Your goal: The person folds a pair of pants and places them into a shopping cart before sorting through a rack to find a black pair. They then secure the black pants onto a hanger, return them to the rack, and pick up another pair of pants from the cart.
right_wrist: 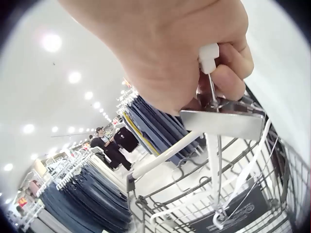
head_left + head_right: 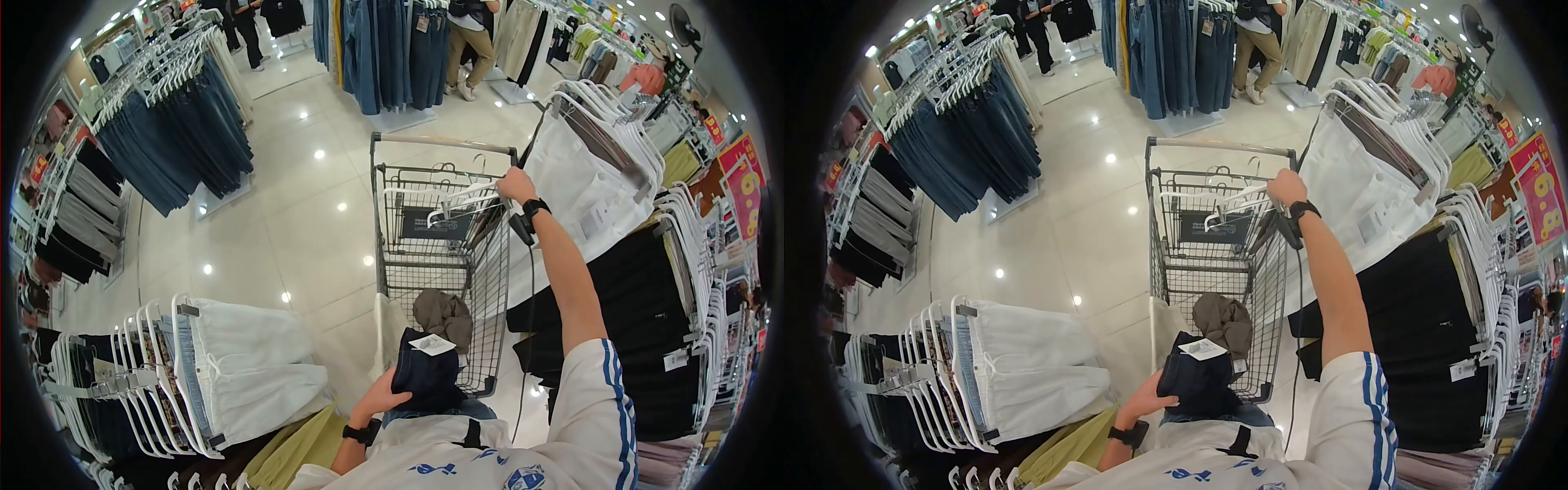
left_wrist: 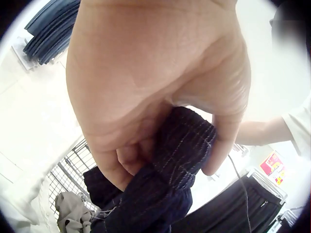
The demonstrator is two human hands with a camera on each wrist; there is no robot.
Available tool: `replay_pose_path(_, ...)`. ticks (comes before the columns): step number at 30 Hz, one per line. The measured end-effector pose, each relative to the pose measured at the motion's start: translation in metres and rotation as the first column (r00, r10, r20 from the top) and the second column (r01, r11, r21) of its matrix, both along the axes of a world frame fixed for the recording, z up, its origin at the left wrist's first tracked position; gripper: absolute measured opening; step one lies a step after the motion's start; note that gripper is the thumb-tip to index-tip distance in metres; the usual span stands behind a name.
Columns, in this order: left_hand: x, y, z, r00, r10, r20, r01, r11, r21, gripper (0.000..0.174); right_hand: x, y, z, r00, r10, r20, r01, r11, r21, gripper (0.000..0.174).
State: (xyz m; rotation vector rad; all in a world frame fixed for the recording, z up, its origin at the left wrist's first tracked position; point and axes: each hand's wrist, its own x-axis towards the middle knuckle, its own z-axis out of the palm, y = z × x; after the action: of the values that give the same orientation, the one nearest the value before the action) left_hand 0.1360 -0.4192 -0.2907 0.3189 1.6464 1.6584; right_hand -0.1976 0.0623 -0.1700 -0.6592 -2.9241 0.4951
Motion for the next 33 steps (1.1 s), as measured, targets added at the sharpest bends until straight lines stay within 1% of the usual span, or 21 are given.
replay_pose_path(2,-0.001,0.002,-0.001,1.0,0.005,-0.024,-0.004,1.0,0.003,0.076,0.009,0.013,0.005,0.994,0.067,0.089,-0.072,0.996,0.051,0.036)
replay_pose_path(4,-0.005,0.003,0.0,1.0,0.02,0.024,-0.021,0.999,0.028,0.076,0.033,0.016,0.009,0.989,0.143,0.04,-0.146,0.986,0.086,0.038)
replay_pose_path(6,-0.008,0.006,-0.004,1.0,0.003,-0.017,-0.003,1.0,0.021,0.072,0.068,0.019,0.014,0.977,0.209,0.03,-0.209,0.978,-0.015,0.042)
replay_pose_path(9,-0.025,0.013,-0.006,0.993,-0.04,-0.113,0.042,0.999,0.012,0.07,0.13,0.021,0.005,0.942,0.298,-0.156,-0.31,0.949,-0.054,0.047)
replay_pose_path(10,-0.032,0.017,-0.004,0.985,-0.057,-0.163,0.06,0.998,0.011,0.072,0.155,0.017,0.012,0.952,0.284,-0.112,-0.299,0.939,-0.17,0.044)
replay_pose_path(11,-0.039,0.022,-0.001,0.982,-0.087,-0.17,0.09,0.996,0.012,0.072,0.178,0.02,0.005,0.947,0.295,-0.127,-0.314,0.933,-0.178,0.041)
replay_pose_path(13,-0.05,0.031,0.005,0.968,-0.03,-0.251,0.001,0.993,-0.116,0.06,0.237,0.002,0.022,0.974,0.202,-0.105,-0.227,0.894,-0.387,0.041)
replay_pose_path(14,-0.056,0.037,0.006,0.963,-0.068,-0.26,0.038,0.993,-0.115,0.06,0.265,-0.003,0.024,0.981,0.174,-0.086,-0.194,0.904,-0.381,0.04)
replay_pose_path(15,-0.063,0.045,0.005,0.968,-0.002,-0.252,-0.017,0.997,-0.072,0.056,0.292,-0.013,0.037,0.984,0.16,-0.078,-0.177,0.9,-0.398,0.039)
replay_pose_path(16,-0.068,0.052,0.006,0.969,0.064,-0.238,-0.073,0.997,-0.03,0.053,0.32,-0.016,0.037,0.988,0.125,-0.085,-0.151,0.87,-0.47,0.036)
replay_pose_path(18,-0.079,0.069,0.035,0.958,-0.01,-0.288,-0.015,0.996,-0.087,0.045,0.371,-0.031,0.051,0.999,-0.032,-0.013,0.015,0.746,-0.665,0.033)
replay_pose_path(20,-0.082,0.091,0.05,0.985,0.098,-0.139,-0.092,0.994,0.054,0.04,0.42,-0.033,0.039,0.991,-0.104,-0.085,0.012,0.698,-0.716,0.03)
replay_pose_path(21,-0.085,0.101,0.051,0.978,0.1,-0.183,-0.085,0.993,0.086,0.037,0.443,-0.04,0.045,0.985,-0.161,-0.053,0.069,0.668,-0.741,0.031)
replay_pose_path(22,-0.082,0.113,0.067,0.966,0.127,-0.225,-0.124,0.992,0.028,0.036,0.465,-0.042,0.037,0.975,-0.174,-0.141,0.014,0.676,-0.737,0.028)
replay_pose_path(24,-0.083,0.139,0.077,0.983,0.119,-0.141,-0.123,0.992,-0.017,0.036,0.503,-0.051,0.029,0.956,-0.264,-0.126,0.068,0.62,-0.782,0.027)
replay_pose_path(25,-0.073,0.155,0.094,0.996,0.082,-0.041,-0.076,0.987,0.144,0.036,0.52,-0.056,0.03,0.941,-0.326,-0.096,0.105,0.546,-0.831,0.026)
replay_pose_path(27,-0.052,0.187,0.119,0.999,0.048,-0.009,-0.045,0.969,0.244,0.039,0.546,-0.065,0.038,0.907,-0.419,-0.048,0.14,0.405,-0.903,0.024)
replay_pose_path(29,-0.037,0.21,0.126,0.995,-0.084,0.062,0.051,0.909,0.415,0.05,0.571,-0.06,0.031,0.892,-0.441,-0.1,0.117,0.44,-0.89,0.024)
replay_pose_path(30,-0.028,0.221,0.132,0.993,-0.096,0.063,0.062,0.91,0.41,0.05,0.585,-0.059,0.028,0.881,-0.45,-0.145,0.098,0.474,-0.875,0.023)
replay_pose_path(32,-0.007,0.249,0.151,0.916,-0.349,-0.2,0.399,0.849,0.346,0.044,0.607,-0.059,0.038,0.86,-0.497,-0.117,0.123,0.423,-0.898,0.024)
replay_pose_path(33,0.007,0.261,0.162,0.911,-0.362,-0.197,0.41,0.846,0.342,0.044,0.616,-0.06,0.044,0.862,-0.463,-0.205,0.083,0.528,-0.845,0.025)
